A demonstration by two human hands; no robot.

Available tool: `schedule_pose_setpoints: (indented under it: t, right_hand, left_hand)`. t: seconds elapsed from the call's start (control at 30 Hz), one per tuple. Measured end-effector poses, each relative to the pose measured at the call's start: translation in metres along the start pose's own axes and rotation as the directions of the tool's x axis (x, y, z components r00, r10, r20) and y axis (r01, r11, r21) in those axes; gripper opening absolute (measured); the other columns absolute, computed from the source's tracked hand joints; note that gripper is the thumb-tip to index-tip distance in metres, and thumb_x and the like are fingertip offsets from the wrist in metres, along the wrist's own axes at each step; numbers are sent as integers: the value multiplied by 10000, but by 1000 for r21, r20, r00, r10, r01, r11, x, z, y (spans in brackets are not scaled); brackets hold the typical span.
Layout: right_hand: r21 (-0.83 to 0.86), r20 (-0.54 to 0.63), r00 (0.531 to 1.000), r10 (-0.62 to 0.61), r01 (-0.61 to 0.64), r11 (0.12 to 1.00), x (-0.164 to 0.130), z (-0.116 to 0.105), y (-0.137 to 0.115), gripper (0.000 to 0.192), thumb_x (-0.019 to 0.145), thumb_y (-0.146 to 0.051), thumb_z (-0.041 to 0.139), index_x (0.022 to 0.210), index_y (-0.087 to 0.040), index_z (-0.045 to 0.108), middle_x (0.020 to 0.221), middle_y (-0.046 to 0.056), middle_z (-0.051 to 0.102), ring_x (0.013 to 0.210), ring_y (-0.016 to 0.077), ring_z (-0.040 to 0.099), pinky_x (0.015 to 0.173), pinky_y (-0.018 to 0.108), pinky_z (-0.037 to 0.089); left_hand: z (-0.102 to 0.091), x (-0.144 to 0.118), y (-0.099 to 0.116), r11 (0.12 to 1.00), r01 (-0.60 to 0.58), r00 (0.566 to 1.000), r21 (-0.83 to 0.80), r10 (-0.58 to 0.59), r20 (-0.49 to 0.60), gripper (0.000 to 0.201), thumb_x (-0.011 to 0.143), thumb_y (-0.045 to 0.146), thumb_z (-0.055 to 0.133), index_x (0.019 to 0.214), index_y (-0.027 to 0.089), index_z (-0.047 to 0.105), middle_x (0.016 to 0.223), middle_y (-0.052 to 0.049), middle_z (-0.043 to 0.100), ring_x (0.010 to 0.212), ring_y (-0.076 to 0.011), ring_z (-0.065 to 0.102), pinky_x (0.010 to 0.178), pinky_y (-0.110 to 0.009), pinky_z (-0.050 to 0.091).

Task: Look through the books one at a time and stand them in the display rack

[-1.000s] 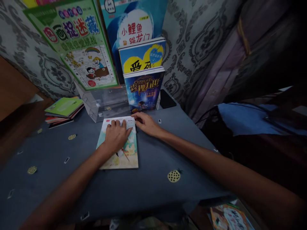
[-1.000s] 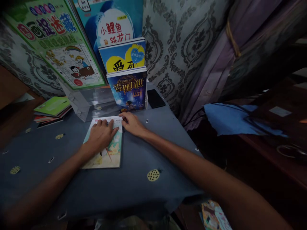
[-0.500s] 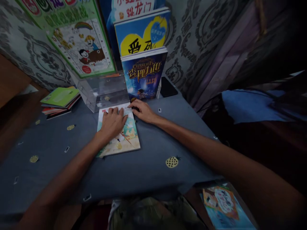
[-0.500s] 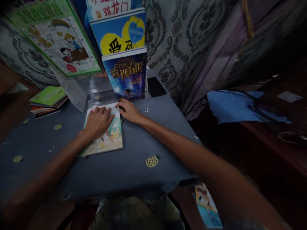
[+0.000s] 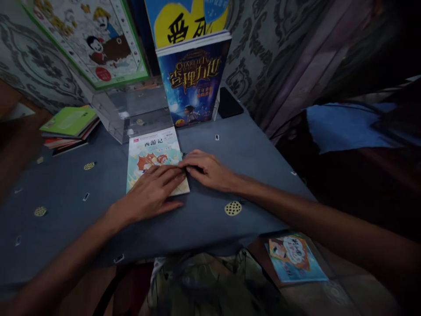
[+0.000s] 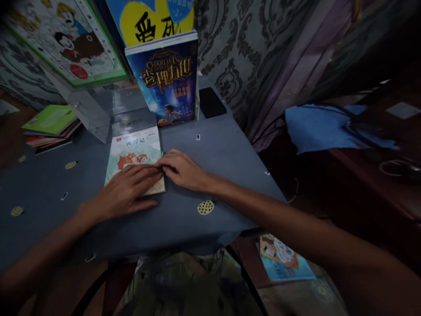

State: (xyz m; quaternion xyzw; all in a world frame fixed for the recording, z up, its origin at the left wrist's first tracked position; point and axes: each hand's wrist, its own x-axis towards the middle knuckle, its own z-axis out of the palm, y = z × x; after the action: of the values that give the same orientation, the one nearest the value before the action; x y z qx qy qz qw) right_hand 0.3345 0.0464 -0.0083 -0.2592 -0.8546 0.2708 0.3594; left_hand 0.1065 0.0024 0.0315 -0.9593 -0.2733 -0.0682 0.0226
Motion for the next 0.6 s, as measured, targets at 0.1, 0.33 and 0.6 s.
schedule_pose_setpoints:
  t: [0.1, 0.33, 0.6]
  right_hand:
    - [41, -49, 997, 60, -58, 997, -13, 3, -15, 267, 955, -136, 491, 1109, -184, 704, 989, 72, 721, 935, 191, 644, 841, 347, 516]
    - [138, -44, 985, 168, -160, 977, -21, 3, -26, 231, 955, -184, 519, 1060, -180, 724, 880, 47, 705, 799, 161, 648, 729, 277, 501]
    - [163, -50, 985, 168, -158, 974, -20, 3, -26, 243, 951, -180, 512, 1064, -189, 727, 915, 50, 724, 820, 164, 661, 767, 301, 519]
  left_hand:
    - [-1, -2, 5, 992, -26, 999, 121, 31, -41, 372, 996, 327, 536, 1297, 119, 607, 1250, -134, 695, 1172, -284, 627, 932, -436, 548]
    - [4, -2, 9, 973, -59, 983, 221, 95, -154, 251, 989, 261, 549, 1149, 128, 690, 1105, -108, 756, 1053, -249, 698, 868, -375, 593]
    - [2, -3, 7, 988, -38, 983, 152, 64, -173, 247, 994, 232, 528, 1147, 147, 702, 1085, -94, 766, 1049, -237, 714, 838, -368, 613]
